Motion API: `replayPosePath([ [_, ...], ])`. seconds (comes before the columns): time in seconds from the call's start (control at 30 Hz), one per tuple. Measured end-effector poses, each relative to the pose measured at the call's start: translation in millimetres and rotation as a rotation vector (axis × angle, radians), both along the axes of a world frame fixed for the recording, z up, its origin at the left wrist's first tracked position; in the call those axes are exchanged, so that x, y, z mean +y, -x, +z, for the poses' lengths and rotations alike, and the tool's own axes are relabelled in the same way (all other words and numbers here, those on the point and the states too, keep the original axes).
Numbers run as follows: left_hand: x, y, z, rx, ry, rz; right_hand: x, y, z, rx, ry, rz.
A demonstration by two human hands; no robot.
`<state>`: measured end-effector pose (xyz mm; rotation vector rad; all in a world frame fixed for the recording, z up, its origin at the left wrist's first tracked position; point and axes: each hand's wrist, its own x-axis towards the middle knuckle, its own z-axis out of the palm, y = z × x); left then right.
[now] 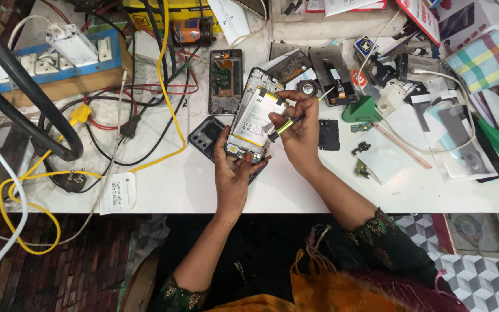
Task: The person disassembles a smartphone on a cluttered workbench, using a screwdriver to remove screws and pry open the casing. They remove the battery and internal components, then reassemble the device by reconnecting the battery and securing the casing.
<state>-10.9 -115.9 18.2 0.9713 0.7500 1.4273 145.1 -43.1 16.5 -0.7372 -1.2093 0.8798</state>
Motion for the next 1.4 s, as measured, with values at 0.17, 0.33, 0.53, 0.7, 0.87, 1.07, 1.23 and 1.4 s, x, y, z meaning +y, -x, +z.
replayPosePath([
  [0.17,1,0,3,0.001,0.0,-0.001,0,2,5,-0.004,-0.045,0.017],
  [0.33,-1,2,5,0.051,0.01,-0.004,-7,4,13,-0.166,-0.06,-0.045],
  [0.53,0,1,3,0.04,-0.004,0.011,-15,5,20,-0.35,0.004,-0.17],
  [0.7,0,1,0,0.022,-0.028,0.005,-15,5,19,-0.372,-0.035,-0.189],
  [0.87,0,0,0,0.047,-0.016,0.018,-14,4,18,-0.392,-0.027,-0.2],
  [1.07,-1,0,0,0.035,-0.027,0.008,-11,3,16,-0.353,-0.041,-0.152],
  [1.23,-1,1,0,0.031,-0.022,-0.004,-10,3,17,-0.318,-0.036,-0.119],
  [1.4,0,1,-1,0.035,-0.029,-0.004,-9,2,16,-0.332,-0.048,-0.121],
])
